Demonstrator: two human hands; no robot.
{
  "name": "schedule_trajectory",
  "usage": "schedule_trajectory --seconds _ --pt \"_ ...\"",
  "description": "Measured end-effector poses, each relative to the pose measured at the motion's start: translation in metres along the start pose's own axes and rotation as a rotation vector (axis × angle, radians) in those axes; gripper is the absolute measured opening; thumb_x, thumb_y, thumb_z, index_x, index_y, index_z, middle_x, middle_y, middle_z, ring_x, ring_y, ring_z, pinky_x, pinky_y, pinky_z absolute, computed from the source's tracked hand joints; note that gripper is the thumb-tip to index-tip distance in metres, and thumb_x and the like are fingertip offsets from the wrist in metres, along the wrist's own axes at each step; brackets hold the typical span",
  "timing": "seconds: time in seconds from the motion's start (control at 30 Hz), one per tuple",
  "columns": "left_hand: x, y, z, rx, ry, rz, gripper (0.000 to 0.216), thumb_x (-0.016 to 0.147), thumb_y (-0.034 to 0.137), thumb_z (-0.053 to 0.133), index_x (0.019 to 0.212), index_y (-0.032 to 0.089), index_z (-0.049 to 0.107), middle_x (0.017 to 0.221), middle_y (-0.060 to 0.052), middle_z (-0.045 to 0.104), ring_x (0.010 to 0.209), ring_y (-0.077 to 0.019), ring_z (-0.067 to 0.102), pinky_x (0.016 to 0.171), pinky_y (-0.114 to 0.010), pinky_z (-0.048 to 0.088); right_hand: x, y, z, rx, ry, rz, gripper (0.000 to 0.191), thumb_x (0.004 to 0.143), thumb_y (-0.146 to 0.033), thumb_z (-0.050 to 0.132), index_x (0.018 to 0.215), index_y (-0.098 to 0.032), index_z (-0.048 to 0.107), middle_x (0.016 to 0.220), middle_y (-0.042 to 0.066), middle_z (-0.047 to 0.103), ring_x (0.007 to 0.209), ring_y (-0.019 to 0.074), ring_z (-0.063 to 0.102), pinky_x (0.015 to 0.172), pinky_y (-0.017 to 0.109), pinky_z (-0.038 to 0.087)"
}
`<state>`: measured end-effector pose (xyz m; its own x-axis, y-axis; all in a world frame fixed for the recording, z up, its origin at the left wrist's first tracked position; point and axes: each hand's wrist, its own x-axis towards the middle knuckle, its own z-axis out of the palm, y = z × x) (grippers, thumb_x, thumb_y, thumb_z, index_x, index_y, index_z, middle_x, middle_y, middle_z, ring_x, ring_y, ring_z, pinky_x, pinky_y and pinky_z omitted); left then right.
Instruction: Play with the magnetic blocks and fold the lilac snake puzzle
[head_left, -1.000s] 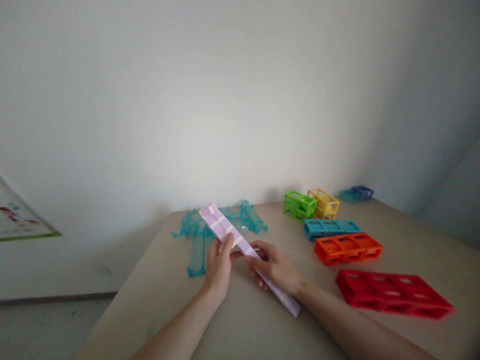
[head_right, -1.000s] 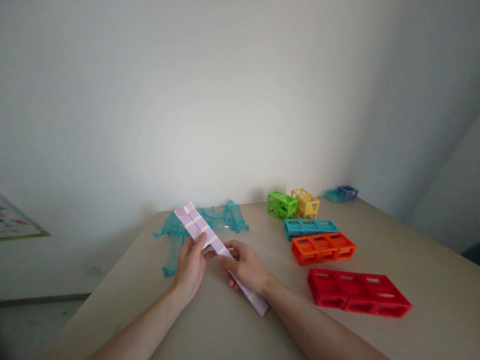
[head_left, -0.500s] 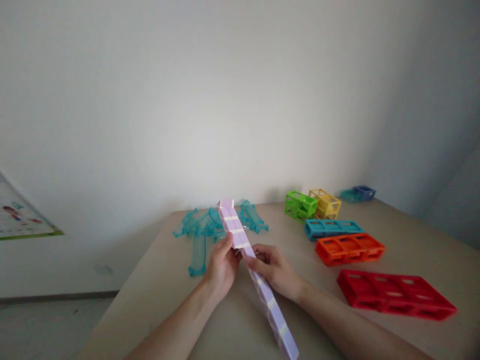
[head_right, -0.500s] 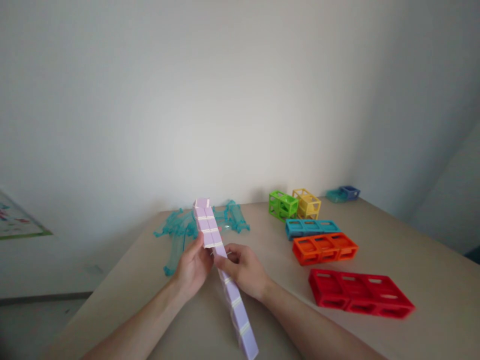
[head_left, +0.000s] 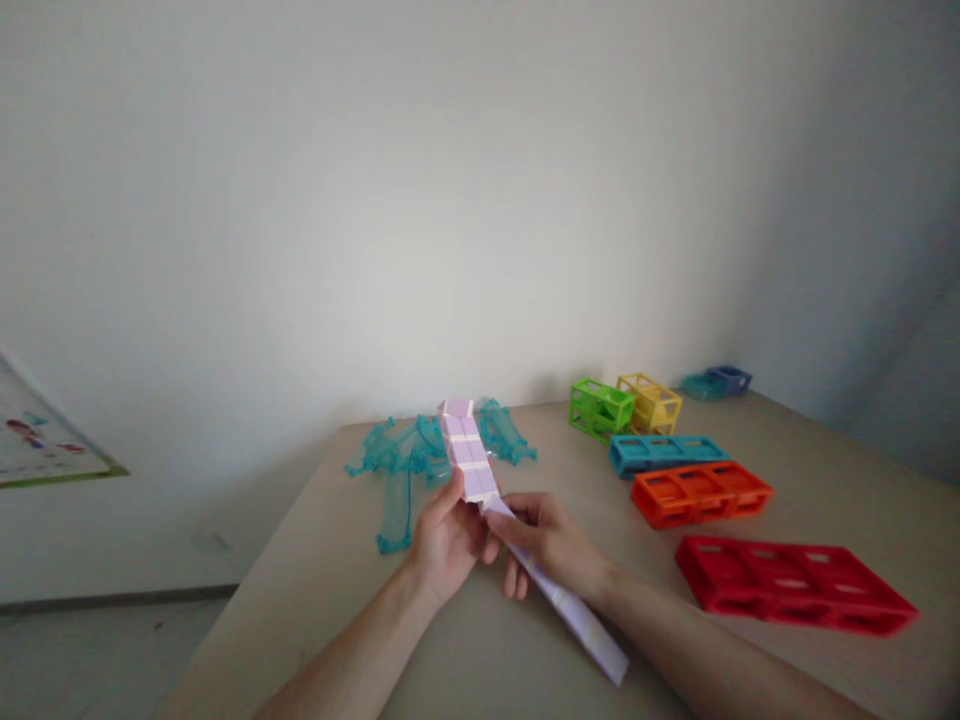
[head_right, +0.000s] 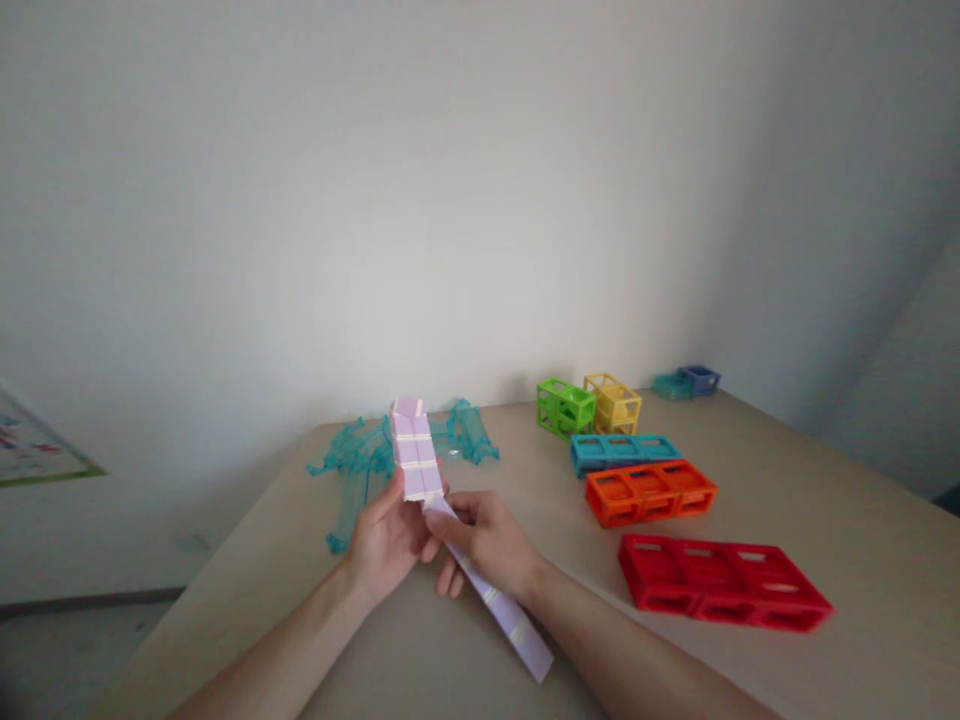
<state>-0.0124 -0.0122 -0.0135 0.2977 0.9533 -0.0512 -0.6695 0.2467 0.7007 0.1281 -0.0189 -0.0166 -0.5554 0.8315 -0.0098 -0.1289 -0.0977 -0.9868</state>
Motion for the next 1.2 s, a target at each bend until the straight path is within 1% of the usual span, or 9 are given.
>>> schedule_trajectory --seconds 0.2,0.33,0.53,0.67,0.83,0.97,1.07,1.13,1.2 --pt "-0.001 0.001 -0.001 -0.055 -0.108 0.06 0.047 0.067 0.044 0.075 0.104 0.017 0.064 0.099 -0.009 0.068 0.059 -0.0165 0.059 0.05 -0.028 0.044 -0.001 0.003 0.001 0.17 0.061 -0.074 0.042 0.082 -0.058 0.052 0.091 -0.017 0.049 0.066 0.002 0.065 0.042 0.0173 0.064 0.036 0.024 0.049" --pt "-0.001 0.001 -0.001 -0.008 -0.103 0.129 0.043 0.068 0.04 0.074 0.102 0.015 0.066 0.099 -0.011 0.069 0.071 -0.0203 0.062 0.059 -0.03 0.047 -0.008 -0.004 0.001 -0.152 0.164 -0.164 0.031 0.083 -0.045 0.059 0.094 -0.016 0.054 0.073 0.0 0.062 0.044 0.013 0.062 0.04 0.022 0.046" --pt "0.0 0.002 -0.009 -0.007 -0.026 0.134 0.037 0.064 0.036 0.077 0.09 0.01 0.072 0.087 -0.012 0.071 0.083 -0.0242 0.064 0.077 -0.034 0.048 -0.015 -0.015 -0.001 -0.568 0.209 -0.307 0.021 0.084 -0.023 0.053 0.064 -0.015 0.053 0.056 -0.006 0.04 0.05 0.0072 0.045 0.046 0.018 0.032" --pt "-0.004 0.005 -0.006 -0.072 -0.13 0.035 0.04 0.073 0.042 0.068 0.092 0.007 0.071 0.082 -0.013 0.07 0.086 -0.0268 0.063 0.079 -0.036 0.048 -0.016 -0.013 -0.001 -0.403 0.062 -0.245 0.026 0.083 -0.027 0.053 0.06 -0.017 0.046 0.052 -0.007 0.04 0.042 0.006 0.043 0.041 0.018 0.033" --pt "-0.008 0.006 -0.001 -0.157 -0.195 -0.029 0.039 0.075 0.04 0.065 0.1 0.01 0.069 0.084 -0.011 0.069 0.092 -0.0296 0.062 0.076 -0.039 0.049 -0.012 -0.009 -0.005 -0.093 -0.098 -0.089 0.029 0.083 -0.042 0.056 0.069 -0.017 0.052 0.055 -0.004 0.052 0.034 0.0077 0.048 0.032 0.018 0.035" --pt "-0.007 0.007 -0.001 -0.198 -0.198 -0.012 0.043 0.071 0.038 0.071 0.106 0.015 0.067 0.086 -0.01 0.07 0.098 -0.0301 0.061 0.079 -0.041 0.049 -0.012 -0.014 -0.012 -0.229 -0.172 -0.088 0.037 0.087 -0.048 0.049 0.072 -0.015 0.056 0.054 -0.003 0.054 0.036 0.0084 0.049 0.036 0.018 0.037" --pt "-0.005 0.01 -0.003 -0.245 -0.183 0.059 0.039 0.07 0.037 0.074 0.103 0.018 0.068 0.092 -0.008 0.07 0.099 -0.0269 0.061 0.086 -0.04 0.048 -0.014 -0.02 -0.02 -0.7 0.079 -0.312 0.024 0.085 -0.038 0.056 0.088 -0.016 0.063 0.068 0.001 0.063 0.053 0.0134 0.057 0.052 0.024 0.046" --pt "-0.002 0.011 -0.004 -0.265 -0.162 0.157 0.032 0.071 0.035 0.074 0.099 0.021 0.069 0.102 -0.007 0.069 0.102 -0.0251 0.06 0.093 -0.043 0.045 -0.014 -0.023 -0.025 -0.977 0.403 -0.514 0.021 0.083 -0.03 0.059 0.101 -0.019 0.064 0.085 0.005 0.067 0.072 0.0189 0.062 0.07 0.031 0.049" --pt "0.002 0.012 -0.006 -0.246 -0.137 0.241 0.025 0.072 0.032 0.074 0.094 0.023 0.07 0.112 -0.005 0.067 0.106 -0.025 0.059 0.098 -0.047 0.041 -0.012 -0.023 -0.03 -1.062 0.733 -0.65 0.022 0.084 -0.028 0.058 0.103 -0.02 0.064 0.095 0.009 0.067 0.086 0.0228 0.061 0.083 0.038 0.045"
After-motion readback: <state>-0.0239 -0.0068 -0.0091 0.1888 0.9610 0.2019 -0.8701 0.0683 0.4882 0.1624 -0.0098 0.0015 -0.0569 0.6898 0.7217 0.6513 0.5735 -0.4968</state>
